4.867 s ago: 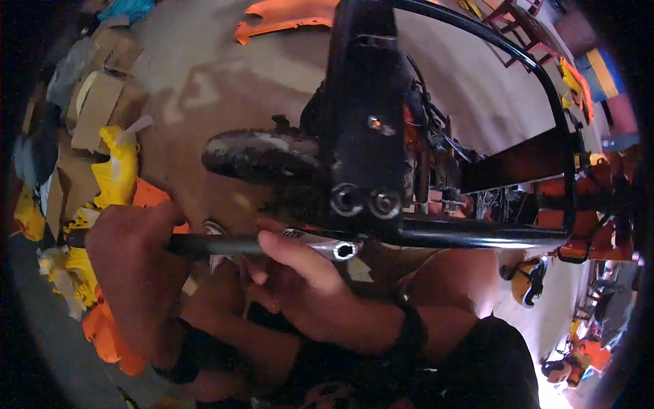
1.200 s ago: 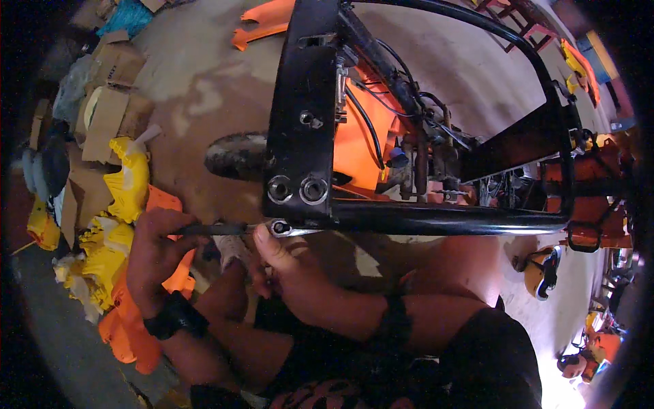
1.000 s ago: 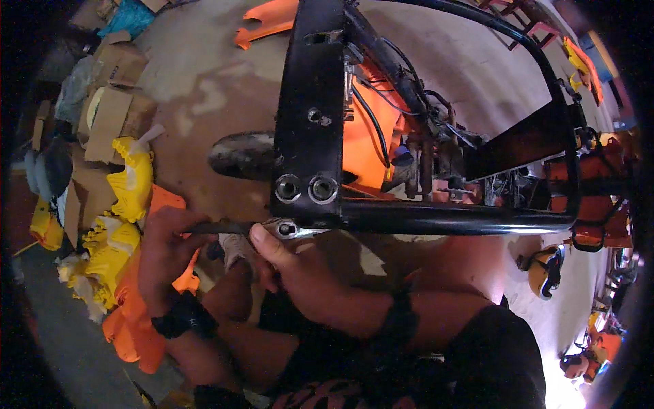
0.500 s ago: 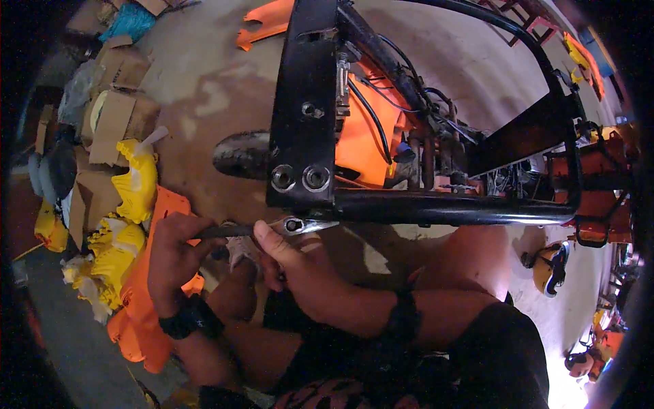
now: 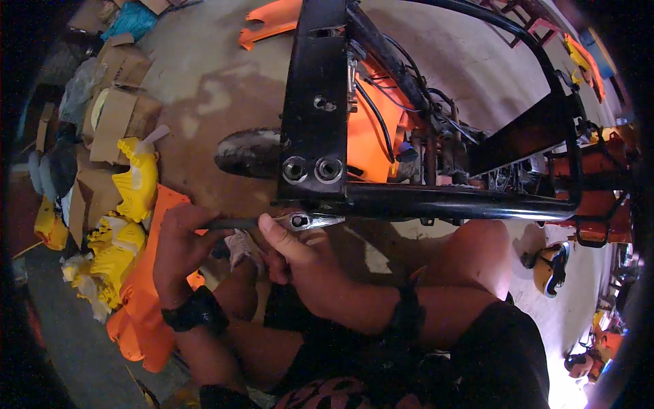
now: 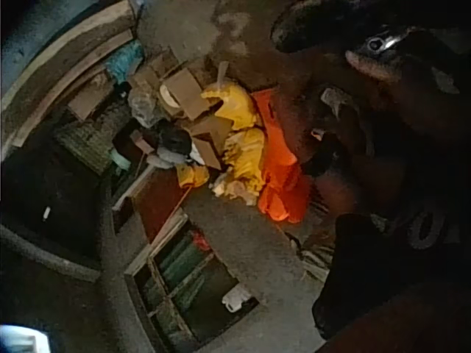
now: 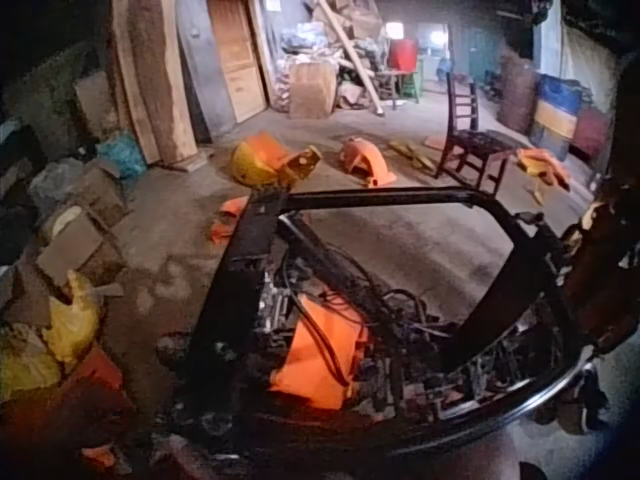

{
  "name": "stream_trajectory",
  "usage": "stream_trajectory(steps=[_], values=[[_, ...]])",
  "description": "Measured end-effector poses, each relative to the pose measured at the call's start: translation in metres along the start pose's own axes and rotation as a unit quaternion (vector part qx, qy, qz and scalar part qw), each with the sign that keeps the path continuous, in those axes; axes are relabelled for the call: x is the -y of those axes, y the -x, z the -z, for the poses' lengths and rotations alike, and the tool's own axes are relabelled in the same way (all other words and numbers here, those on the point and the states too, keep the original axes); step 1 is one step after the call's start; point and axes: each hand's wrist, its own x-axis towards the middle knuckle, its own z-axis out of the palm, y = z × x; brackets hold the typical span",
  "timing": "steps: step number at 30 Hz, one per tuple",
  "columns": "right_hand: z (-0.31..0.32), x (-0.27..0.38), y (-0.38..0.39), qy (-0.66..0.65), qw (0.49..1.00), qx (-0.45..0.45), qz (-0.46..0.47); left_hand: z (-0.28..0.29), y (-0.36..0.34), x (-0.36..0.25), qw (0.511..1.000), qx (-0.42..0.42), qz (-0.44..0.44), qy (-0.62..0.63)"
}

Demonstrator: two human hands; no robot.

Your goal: Tighten a nut on a motorcycle frame using an adjustable wrench.

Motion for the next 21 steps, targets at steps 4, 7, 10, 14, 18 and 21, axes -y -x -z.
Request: stream_trajectory(steps=[4,7,10,14,18,21], values=[[-0.004,0.007,0.004,-0.015,1.0,-0.01,-0.007,-0.005,0.005,0.007,0.996,0.044,0.036,0.061],[-0.002,0.002,0.001,-0.045,0.999,-0.015,-0.004,-0.005,-0.001,-0.001,0.994,0.058,0.038,0.088],[0.002,0.001,0.0,-0.056,0.998,-0.006,-0.016,-0.006,0.0,0.001,0.995,0.053,0.032,0.079],[0.002,0.003,0.001,-0.075,0.997,-0.005,-0.026,-0.003,-0.003,-0.001,0.992,0.088,0.043,0.076],[0.002,0.0,0.0,-0.095,0.995,-0.014,-0.022,-0.01,-0.004,0.006,0.991,0.103,0.01,0.082],[-0.002,0.006,0.004,-0.083,0.996,-0.034,-0.029,-0.011,-0.003,0.005,0.992,0.105,0.004,0.065]])
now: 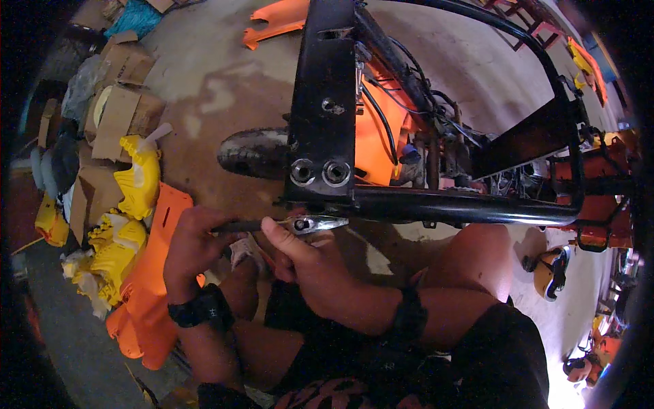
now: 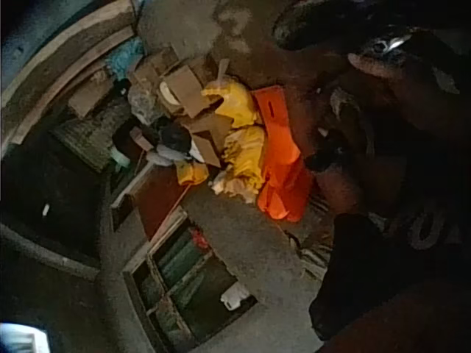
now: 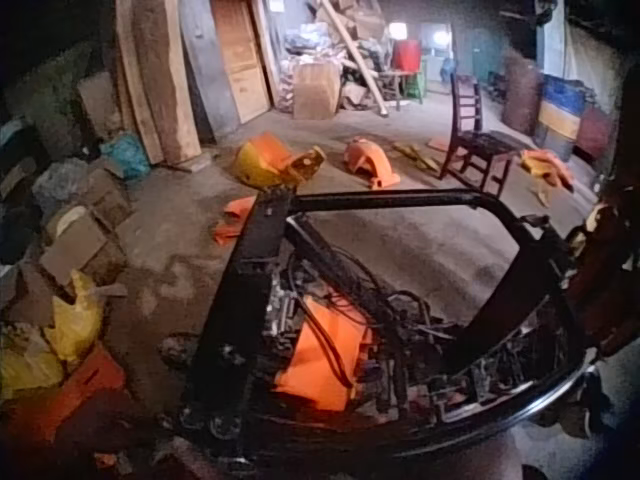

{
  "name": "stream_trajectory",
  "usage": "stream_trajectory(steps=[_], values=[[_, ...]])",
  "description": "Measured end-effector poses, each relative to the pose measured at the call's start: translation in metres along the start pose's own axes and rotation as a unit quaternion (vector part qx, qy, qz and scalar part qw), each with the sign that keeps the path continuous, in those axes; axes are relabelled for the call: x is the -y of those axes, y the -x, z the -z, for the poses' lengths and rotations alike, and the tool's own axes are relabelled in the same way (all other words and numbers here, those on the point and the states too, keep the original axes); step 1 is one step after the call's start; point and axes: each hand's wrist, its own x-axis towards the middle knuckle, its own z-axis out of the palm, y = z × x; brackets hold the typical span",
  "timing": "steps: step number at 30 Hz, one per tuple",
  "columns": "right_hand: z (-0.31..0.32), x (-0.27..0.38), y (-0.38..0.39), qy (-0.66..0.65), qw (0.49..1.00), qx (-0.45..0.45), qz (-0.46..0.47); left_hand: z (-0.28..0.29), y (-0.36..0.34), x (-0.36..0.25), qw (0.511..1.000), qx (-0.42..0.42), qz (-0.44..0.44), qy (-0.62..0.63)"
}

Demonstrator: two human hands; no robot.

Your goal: Tighten a nut on a motorcycle frame using an adjustable wrench.

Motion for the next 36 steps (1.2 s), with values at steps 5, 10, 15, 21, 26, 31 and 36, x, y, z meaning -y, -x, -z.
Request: stream_trajectory(steps=[5,10,15,21,26,31,36], values=[[-0.001,0.001,-0.001,-0.003,1.0,0.01,0.01,0.006,0.005,-0.008,0.998,-0.043,0.043,0.017],[-0.001,-0.001,-0.002,-0.022,0.999,0.026,0.003,0.013,0.009,-0.013,0.994,-0.045,0.095,0.03],[0.002,0.0,-0.001,-0.024,0.999,0.031,-0.015,0.016,0.008,-0.021,0.991,-0.016,0.128,0.034],[0.004,0.001,-0.001,-0.048,0.998,0.038,-0.027,0.022,0.009,-0.021,0.997,0.009,0.04,-0.059],[0.004,-0.001,-0.001,-0.077,0.995,0.052,-0.035,0.027,0.012,-0.03,0.997,0.025,0.055,-0.053],[0.003,0.003,0.002,-0.091,0.994,0.047,-0.036,0.027,0.014,-0.03,0.994,0.039,0.045,-0.087],[0.004,0.003,0.003,-0.048,0.996,0.067,-0.043,0.033,0.014,-0.056,0.996,0.01,0.064,-0.069]])
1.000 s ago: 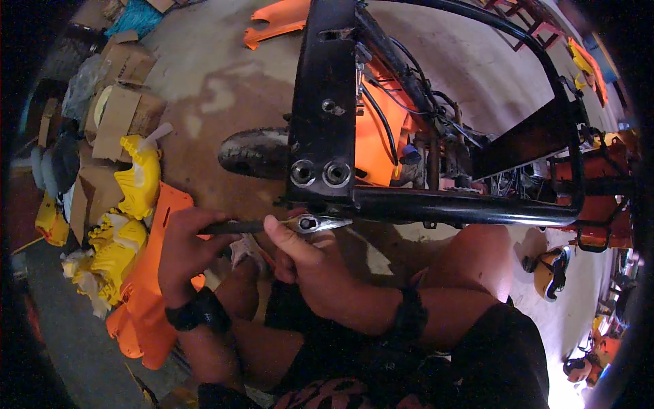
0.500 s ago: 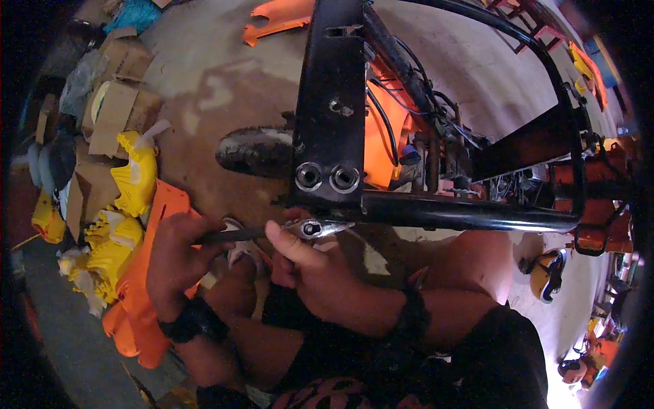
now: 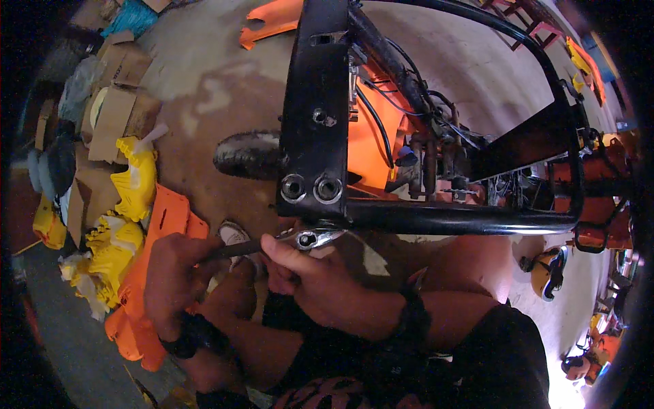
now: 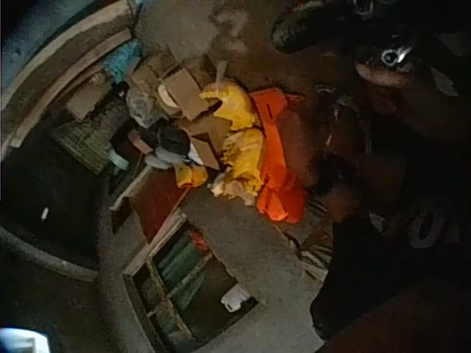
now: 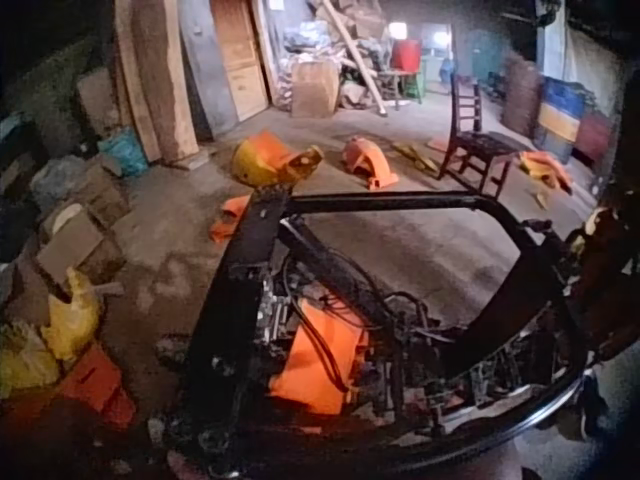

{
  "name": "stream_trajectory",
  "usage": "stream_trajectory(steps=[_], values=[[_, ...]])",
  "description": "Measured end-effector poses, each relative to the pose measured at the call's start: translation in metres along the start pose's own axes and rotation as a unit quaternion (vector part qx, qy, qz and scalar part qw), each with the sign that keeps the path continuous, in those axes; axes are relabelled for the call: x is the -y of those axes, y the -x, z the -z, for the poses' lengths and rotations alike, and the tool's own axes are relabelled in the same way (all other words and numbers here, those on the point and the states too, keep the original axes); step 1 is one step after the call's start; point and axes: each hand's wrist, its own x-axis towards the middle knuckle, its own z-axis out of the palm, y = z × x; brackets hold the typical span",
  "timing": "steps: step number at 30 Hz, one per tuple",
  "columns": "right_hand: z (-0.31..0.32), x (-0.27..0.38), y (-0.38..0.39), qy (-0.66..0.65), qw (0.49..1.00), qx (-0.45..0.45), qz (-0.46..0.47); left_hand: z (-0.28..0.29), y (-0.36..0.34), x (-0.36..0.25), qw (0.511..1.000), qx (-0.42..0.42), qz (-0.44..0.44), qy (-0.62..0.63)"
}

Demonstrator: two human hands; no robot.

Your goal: Tighten a nut on a motorcycle frame using an adjustable wrench.

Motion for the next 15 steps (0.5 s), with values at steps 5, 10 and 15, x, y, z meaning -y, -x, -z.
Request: stream_trajectory(steps=[5,10,15], values=[[0.001,0.001,0.0,0.013,1.0,-0.019,0.004,0.003,-0.006,0.0,0.999,0.008,-0.019,0.048],[0.0,-0.001,-0.004,0.027,0.999,-0.026,0.036,-0.011,-0.019,0.037,0.993,0.044,0.002,0.108],[0.003,-0.007,-0.008,0.054,0.997,-0.033,0.052,-0.032,-0.023,0.054,0.991,0.04,-0.012,0.129]])
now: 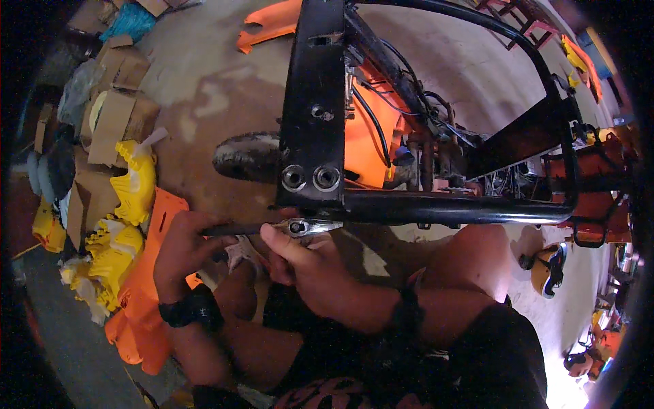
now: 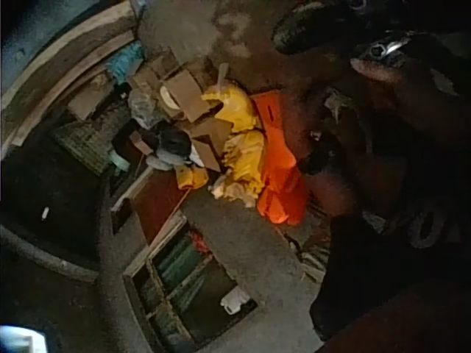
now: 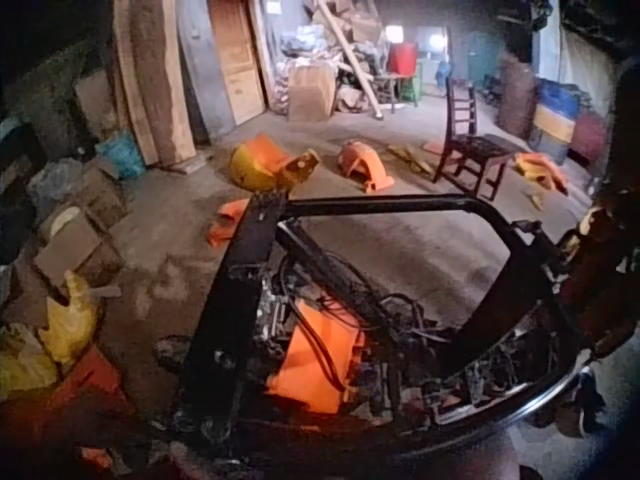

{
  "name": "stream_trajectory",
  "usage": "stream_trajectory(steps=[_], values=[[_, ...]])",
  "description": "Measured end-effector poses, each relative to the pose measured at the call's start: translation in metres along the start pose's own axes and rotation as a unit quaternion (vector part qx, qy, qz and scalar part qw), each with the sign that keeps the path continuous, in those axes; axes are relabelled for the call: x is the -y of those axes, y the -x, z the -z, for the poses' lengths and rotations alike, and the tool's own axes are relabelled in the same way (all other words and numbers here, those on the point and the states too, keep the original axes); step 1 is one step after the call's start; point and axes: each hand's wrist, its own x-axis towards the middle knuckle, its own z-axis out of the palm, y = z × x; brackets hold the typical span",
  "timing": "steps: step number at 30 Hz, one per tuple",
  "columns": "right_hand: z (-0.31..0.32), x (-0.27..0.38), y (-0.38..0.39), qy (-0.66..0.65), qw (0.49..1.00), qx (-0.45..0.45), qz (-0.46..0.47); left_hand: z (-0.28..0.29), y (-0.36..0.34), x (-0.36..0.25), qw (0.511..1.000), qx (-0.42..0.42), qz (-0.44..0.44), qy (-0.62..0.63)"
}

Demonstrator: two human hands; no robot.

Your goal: Tighten a nut on a motorcycle frame using an adjustable wrench.

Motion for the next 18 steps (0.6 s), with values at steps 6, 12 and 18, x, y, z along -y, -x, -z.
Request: stream_trajectory(steps=[6,12,18], values=[[0.0,0.001,0.0,-0.001,1.0,-0.011,0.013,0.003,0.005,-0.014,0.999,-0.006,-0.018,-0.04],[0.006,-0.001,0.0,0.024,0.999,0.044,-0.002,0.007,0.017,-0.018,0.997,-0.037,-0.023,-0.065],[0.004,0.001,0.004,0.005,0.999,0.047,0.022,0.008,0.018,-0.02,0.994,-0.048,-0.039,-0.088]])
